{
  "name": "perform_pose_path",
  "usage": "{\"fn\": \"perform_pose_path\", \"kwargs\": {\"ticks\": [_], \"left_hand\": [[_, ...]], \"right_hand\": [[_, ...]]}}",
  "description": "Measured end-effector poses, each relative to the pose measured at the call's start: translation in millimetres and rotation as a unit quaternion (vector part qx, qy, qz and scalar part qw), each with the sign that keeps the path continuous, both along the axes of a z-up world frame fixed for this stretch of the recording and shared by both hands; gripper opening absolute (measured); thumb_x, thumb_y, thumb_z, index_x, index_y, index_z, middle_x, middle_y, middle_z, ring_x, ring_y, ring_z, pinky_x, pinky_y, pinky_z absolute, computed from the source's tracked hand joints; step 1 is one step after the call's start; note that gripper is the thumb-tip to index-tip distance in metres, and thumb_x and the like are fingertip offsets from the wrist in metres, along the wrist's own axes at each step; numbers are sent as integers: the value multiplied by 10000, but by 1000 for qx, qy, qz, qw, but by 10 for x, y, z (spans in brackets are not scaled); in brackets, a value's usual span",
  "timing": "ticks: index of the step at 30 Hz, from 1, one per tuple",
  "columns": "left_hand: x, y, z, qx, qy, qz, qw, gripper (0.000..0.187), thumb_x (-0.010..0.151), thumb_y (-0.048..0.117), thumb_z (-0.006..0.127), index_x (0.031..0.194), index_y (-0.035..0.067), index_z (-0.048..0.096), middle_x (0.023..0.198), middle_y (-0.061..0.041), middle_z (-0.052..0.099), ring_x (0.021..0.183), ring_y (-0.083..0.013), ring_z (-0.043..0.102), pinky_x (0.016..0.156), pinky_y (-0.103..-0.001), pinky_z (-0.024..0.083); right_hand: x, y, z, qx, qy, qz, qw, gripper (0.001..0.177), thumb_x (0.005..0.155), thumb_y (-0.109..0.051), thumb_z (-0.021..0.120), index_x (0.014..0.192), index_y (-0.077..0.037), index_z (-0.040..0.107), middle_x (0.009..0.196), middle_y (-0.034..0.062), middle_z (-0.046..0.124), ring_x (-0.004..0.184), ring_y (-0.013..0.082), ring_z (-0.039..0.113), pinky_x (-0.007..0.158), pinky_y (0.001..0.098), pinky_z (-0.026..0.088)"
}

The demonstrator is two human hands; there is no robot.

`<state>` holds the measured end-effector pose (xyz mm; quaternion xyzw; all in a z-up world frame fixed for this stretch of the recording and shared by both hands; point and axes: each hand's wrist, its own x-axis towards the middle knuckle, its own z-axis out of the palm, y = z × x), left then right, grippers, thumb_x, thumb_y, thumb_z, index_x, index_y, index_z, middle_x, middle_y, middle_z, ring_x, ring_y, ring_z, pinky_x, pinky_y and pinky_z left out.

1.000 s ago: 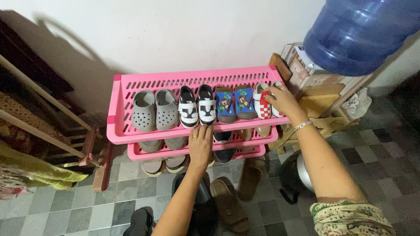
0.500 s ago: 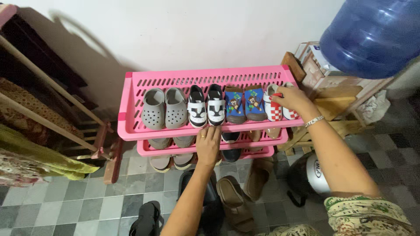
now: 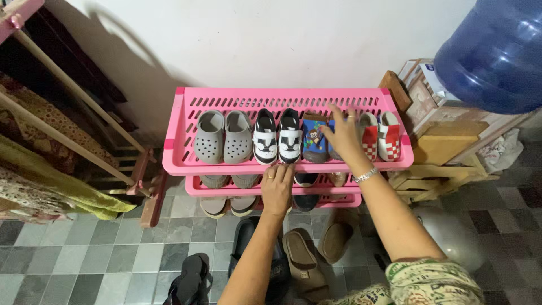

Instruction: The person organizes various shoes on a pink three-tier shoe rack. They pick up pairs of sandals and slippers from the floor, place them on the rack, and rearrange existing shoes to fit them neatly.

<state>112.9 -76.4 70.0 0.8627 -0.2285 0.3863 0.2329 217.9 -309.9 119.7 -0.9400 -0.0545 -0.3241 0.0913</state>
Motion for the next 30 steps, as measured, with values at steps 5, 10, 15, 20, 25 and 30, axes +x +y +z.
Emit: {"fn": "perform_pose_path", "kwargs": {"ticks": [5,10,15,20,25,30], "left_hand": [[-22,-16,-4,-6,3,-2,1000,378,839,100,627,1209,40,675,1134,-96,653,1081,-292,598,995,-408,483],[9,-19,-45,4,22,-4,1000,396,812,97,638,1203,51,682,1115,-90,654,1065,-287,597,985,-411,483],[47,-50,-105,-1,6,3,1000,366,840,128,660,1197,49,681,1139,-81,660,1074,-276,597,969,-411,481],[54,-80,-126,4,-2,21,1000,342,878,137,658,1210,58,685,1137,-69,663,1084,-266,598,981,-415,481],[34,-78,-101,-4,4,11,1000,365,861,128,663,1218,55,683,1140,-76,662,1087,-274,597,988,-415,480],[32,-86,-144,-3,8,20,1000,381,865,137,659,1235,52,681,1146,-80,659,1095,-276,592,992,-418,477]], "right_hand": [[48,202,23,132,145,10,981,734,826,-351,828,1461,-197,493,1434,409,367,1061,566,611,885,542,525],[-134,-444,244,65,80,-36,994,462,937,-294,758,1365,-176,632,1253,188,662,1110,410,688,964,508,533],[-385,-1215,305,107,178,-3,978,447,824,-277,789,1243,-157,692,1197,253,617,1026,427,636,862,495,528],[-347,-1284,35,54,156,13,986,422,850,-369,790,1169,-113,686,1142,230,640,1039,409,643,878,474,528],[81,-1496,191,111,190,-13,975,463,837,-472,754,1097,-93,700,1072,235,659,1001,409,663,870,487,525],[709,-1599,300,100,117,20,988,426,851,-421,750,1056,-51,701,1094,273,645,1004,445,645,877,499,523]]}}
